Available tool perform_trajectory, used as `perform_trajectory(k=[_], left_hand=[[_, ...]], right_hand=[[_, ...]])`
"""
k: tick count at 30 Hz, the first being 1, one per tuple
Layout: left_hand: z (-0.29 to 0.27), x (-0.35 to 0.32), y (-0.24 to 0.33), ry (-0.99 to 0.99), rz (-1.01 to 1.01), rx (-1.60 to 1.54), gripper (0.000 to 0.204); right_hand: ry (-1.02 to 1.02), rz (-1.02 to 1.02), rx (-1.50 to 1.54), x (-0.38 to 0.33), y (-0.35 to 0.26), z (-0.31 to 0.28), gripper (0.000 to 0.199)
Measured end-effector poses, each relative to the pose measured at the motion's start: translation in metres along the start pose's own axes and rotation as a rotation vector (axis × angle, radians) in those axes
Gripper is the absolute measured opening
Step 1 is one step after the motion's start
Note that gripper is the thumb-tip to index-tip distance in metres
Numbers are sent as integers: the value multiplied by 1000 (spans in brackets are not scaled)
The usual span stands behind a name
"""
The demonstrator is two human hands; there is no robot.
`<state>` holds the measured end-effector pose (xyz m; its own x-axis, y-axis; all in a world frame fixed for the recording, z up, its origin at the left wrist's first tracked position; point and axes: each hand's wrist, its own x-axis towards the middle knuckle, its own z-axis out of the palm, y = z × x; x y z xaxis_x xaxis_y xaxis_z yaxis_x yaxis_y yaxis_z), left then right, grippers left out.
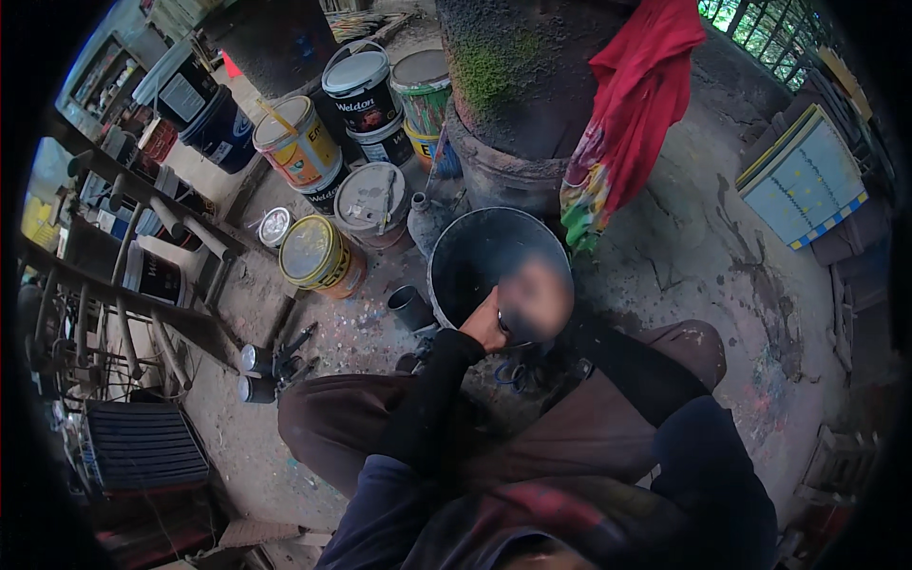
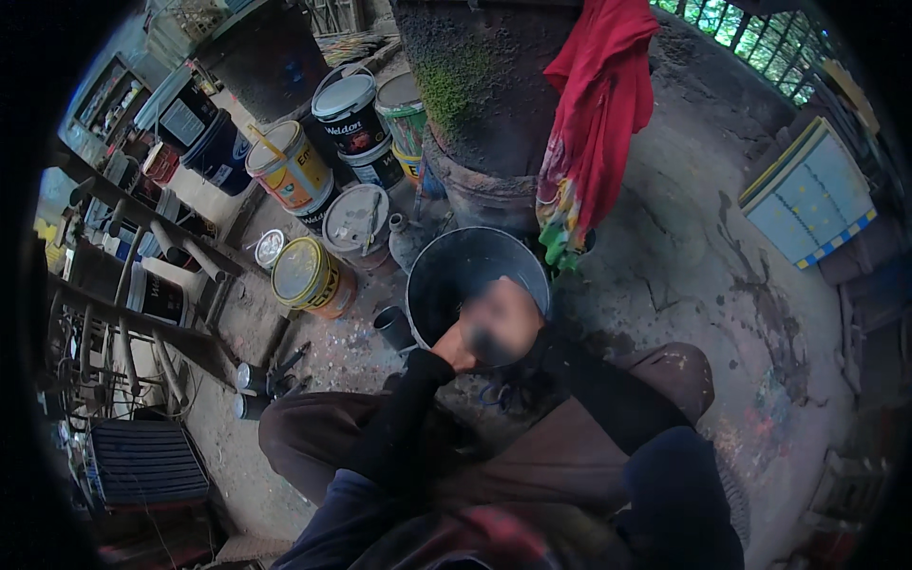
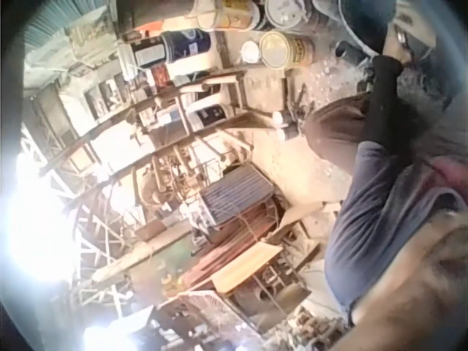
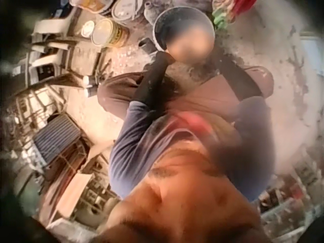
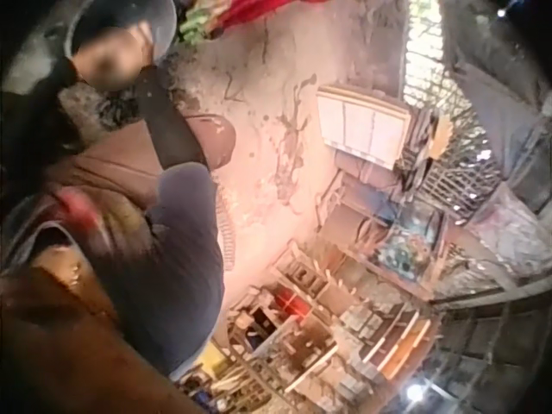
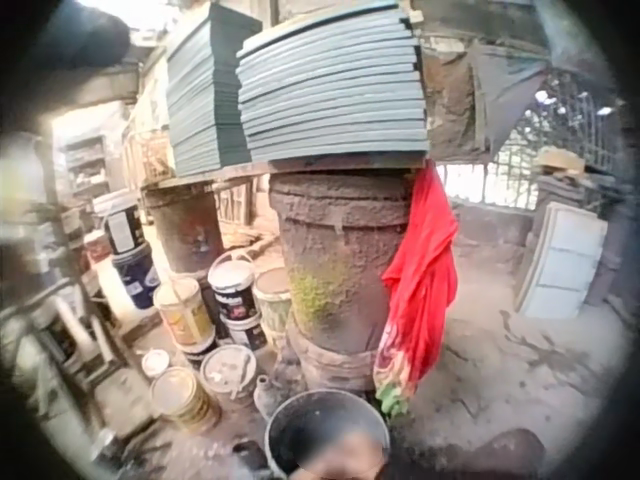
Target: The person sits on the floor and uses a wire brush to scrub the inside of a metal paint can. They then pour a white liquid from a larger paint bucket into a measuring cup and transfer it into the metal can. Finally, they place a lid on the metal can.
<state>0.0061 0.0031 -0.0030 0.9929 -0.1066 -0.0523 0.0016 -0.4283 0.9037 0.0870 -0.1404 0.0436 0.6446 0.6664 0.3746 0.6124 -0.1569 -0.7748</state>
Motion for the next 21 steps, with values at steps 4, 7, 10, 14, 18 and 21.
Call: perform_trajectory(k=[4,7,10,14,18,21], left_hand=[[7,-8,-20,23,44,37,66],[1,2,0,-45,-75,-11,65],[2,2,-28,-57,152,205,65],[-1,-1,-1,-32,-72,-26,67],[8,-1,-28,16,123,57,68],[-2,1,1,-34,-24,26,69]], right_hand=[[-41,-155,-29,-5,-11,3,16],[11,-79,-24,-6,-1,0,15],[-21,-155,-64,-2,-6,3,15],[11,-70,-59,5,0,-1,15],[-67,-267,-50,-8,-22,3,14],[18,112,7,2,8,0,15]])
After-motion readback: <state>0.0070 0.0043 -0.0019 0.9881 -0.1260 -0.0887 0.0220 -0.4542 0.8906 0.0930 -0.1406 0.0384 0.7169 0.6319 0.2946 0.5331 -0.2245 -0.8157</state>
